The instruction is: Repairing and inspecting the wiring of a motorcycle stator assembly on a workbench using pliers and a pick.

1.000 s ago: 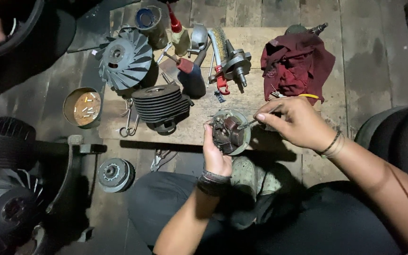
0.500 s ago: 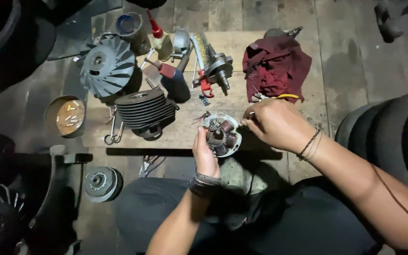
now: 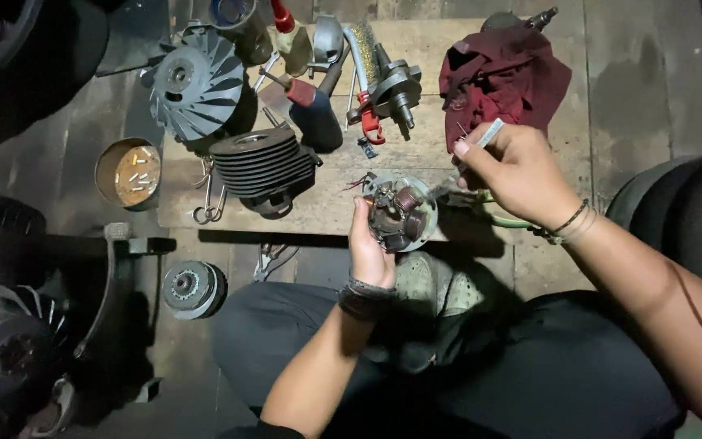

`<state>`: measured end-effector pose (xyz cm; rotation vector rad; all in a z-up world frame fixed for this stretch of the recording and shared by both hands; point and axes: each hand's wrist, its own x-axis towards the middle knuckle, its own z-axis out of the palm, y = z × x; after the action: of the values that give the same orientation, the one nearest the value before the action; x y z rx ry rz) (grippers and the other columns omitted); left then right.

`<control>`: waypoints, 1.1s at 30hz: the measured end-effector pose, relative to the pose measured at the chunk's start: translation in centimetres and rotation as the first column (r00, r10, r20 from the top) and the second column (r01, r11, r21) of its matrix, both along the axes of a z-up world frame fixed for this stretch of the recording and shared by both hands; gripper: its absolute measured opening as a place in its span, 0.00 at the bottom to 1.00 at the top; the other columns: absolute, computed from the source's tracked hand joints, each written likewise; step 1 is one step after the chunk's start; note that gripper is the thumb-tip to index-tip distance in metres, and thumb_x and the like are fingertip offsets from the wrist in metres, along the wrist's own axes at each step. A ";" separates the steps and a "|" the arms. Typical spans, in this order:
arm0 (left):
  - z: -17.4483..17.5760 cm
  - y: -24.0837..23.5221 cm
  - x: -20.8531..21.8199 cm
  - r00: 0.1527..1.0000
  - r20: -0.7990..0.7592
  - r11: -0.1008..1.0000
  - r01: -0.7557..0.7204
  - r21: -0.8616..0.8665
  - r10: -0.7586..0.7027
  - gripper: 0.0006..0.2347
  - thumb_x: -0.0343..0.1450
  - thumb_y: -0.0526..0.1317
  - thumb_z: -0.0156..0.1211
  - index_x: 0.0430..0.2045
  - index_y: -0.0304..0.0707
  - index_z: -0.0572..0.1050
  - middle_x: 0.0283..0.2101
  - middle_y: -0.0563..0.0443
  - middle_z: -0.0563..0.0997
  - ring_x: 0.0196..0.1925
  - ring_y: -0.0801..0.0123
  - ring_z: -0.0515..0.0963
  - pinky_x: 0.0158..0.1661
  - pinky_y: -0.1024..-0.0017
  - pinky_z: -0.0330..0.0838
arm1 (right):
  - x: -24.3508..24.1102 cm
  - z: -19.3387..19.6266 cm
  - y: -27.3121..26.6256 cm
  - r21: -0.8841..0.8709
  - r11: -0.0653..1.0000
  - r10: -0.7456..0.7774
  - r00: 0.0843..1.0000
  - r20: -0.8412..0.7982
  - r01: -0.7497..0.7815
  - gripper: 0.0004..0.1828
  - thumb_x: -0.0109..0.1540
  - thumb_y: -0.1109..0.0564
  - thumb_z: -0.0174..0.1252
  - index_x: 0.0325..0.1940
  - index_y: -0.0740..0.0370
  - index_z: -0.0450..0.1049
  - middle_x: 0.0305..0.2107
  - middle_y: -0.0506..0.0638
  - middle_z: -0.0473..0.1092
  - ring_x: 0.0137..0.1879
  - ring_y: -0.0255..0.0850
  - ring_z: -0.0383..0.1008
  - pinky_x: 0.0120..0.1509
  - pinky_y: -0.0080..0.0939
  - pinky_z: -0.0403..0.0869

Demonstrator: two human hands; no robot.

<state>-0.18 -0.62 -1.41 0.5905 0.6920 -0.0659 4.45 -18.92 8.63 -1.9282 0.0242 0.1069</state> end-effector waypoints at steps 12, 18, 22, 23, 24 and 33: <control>-4.0 0.2 -0.6 0.959 0.242 0.922 0.046 0.385 -0.149 0.12 0.76 0.45 0.58 0.23 0.40 0.74 0.25 0.49 0.77 0.29 0.70 0.79 0.32 0.76 0.77 | 0.9 -1.3 -1.6 0.038 0.999 -0.036 0.995 0.098 0.032 0.10 0.75 0.59 0.52 0.44 0.67 0.74 0.28 0.57 0.74 0.36 0.41 0.77 0.43 0.43 0.78; -2.4 0.4 -0.5 0.946 0.288 0.929 0.031 0.369 -0.146 0.12 0.76 0.44 0.57 0.23 0.41 0.73 0.25 0.54 0.73 0.29 0.75 0.75 0.33 0.79 0.74 | -0.2 1.0 -0.4 0.063 0.995 0.083 0.991 -0.108 -0.076 0.09 0.70 0.61 0.53 0.37 0.66 0.75 0.20 0.56 0.73 0.25 0.40 0.76 0.28 0.39 0.76; -7.8 0.9 -0.5 0.917 0.340 0.915 0.060 0.398 -0.208 0.12 0.76 0.43 0.56 0.23 0.39 0.72 0.23 0.53 0.72 0.26 0.74 0.74 0.29 0.78 0.76 | 0.3 -0.1 0.0 0.010 0.982 0.185 0.962 -0.202 -0.186 0.10 0.68 0.60 0.55 0.35 0.66 0.77 0.16 0.58 0.75 0.21 0.41 0.76 0.25 0.37 0.73; -7.5 1.0 -0.5 0.917 0.341 0.916 0.057 0.397 -0.205 0.12 0.76 0.43 0.56 0.23 0.39 0.72 0.23 0.53 0.72 0.26 0.74 0.74 0.29 0.78 0.76 | 0.4 -0.1 -0.3 0.008 0.982 0.187 0.962 -0.200 -0.189 0.10 0.68 0.60 0.55 0.35 0.66 0.77 0.16 0.58 0.75 0.21 0.41 0.76 0.25 0.37 0.73; -7.3 1.1 -0.4 0.911 0.351 0.911 0.059 0.407 -0.216 0.12 0.76 0.43 0.56 0.23 0.38 0.72 0.23 0.53 0.72 0.27 0.75 0.74 0.29 0.78 0.75 | 0.4 -0.2 -0.6 -0.027 0.992 0.127 0.992 -0.017 -0.127 0.08 0.70 0.60 0.56 0.39 0.68 0.77 0.22 0.60 0.74 0.31 0.43 0.75 0.38 0.44 0.73; -7.8 1.7 -0.7 0.955 0.144 0.869 0.165 0.467 -0.259 0.35 0.70 0.51 0.57 0.66 0.18 0.58 0.61 0.28 0.73 0.65 0.54 0.73 0.64 0.67 0.67 | 0.7 1.2 -1.8 -0.295 0.903 0.268 0.947 -0.179 -0.311 0.15 0.72 0.48 0.49 0.37 0.52 0.77 0.24 0.42 0.79 0.23 0.32 0.68 0.33 0.34 0.69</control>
<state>-0.88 1.04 -9.26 1.1084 0.4377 -0.0495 5.19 -20.67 9.83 -2.2370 -0.1673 0.4589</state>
